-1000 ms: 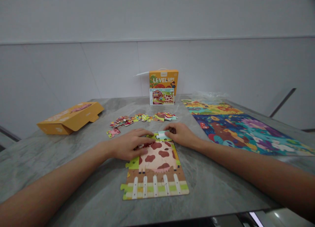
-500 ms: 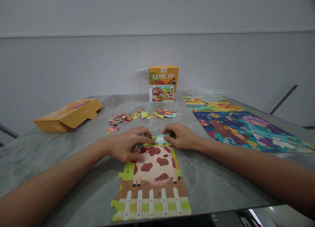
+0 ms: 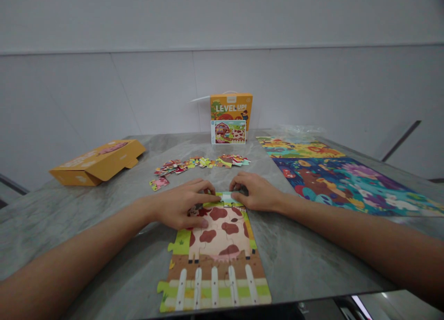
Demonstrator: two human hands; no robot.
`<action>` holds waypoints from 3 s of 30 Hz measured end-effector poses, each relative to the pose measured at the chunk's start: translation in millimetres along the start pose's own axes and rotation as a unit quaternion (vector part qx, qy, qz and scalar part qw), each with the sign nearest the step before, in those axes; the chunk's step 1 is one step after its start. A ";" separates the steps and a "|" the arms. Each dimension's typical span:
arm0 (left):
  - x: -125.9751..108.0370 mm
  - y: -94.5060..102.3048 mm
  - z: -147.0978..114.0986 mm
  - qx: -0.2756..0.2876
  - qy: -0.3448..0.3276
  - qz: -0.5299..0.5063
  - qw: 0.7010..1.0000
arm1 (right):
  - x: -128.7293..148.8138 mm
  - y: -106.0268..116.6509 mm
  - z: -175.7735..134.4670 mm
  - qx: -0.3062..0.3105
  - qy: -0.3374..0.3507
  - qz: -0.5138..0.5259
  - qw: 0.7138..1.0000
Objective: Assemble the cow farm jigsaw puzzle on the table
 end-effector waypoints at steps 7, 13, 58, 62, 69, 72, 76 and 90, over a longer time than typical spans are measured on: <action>0.5 -1.7 0.0 -0.003 -0.007 0.001 1.000 | 7.4 -0.3 -4.5 -0.006 0.023 -0.038 0.999; 9.0 -1.9 -2.9 -0.008 0.019 0.017 1.000 | 3.4 -1.6 -3.3 0.004 -0.013 0.019 1.000; 42.3 4.5 -14.1 -0.041 0.084 -0.006 0.996 | -39.7 -23.1 67.9 -0.130 -0.109 0.367 0.915; 43.6 9.4 -15.5 -0.024 0.126 0.002 0.992 | -31.6 -20.3 65.2 -0.126 -0.090 0.366 0.918; -56.3 -3.8 3.3 -0.006 -0.087 -0.103 0.991 | -24.7 -26.3 63.8 -0.084 -0.077 0.370 0.922; -78.6 -27.4 8.3 0.041 -0.111 -0.084 0.989 | -24.3 -27.4 62.6 -0.090 -0.085 0.321 0.939; -73.9 -41.1 10.4 0.057 -0.088 -0.083 0.991 | -18.2 -19.7 59.6 -0.145 -0.064 0.141 0.977; -71.5 -39.6 12.6 0.042 -0.092 -0.077 0.992 | -37.0 -3.3 62.1 -0.148 -0.126 -0.081 0.978</action>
Point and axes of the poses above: each hand's wrist, its own z-axis towards the middle knuckle, its own y-axis out of the back of the hand, x = y × z, the point moved 6 cm from there along z, towards the middle knuckle, and after that the axes turned 1 degree about -y, right-handed, at the moved point
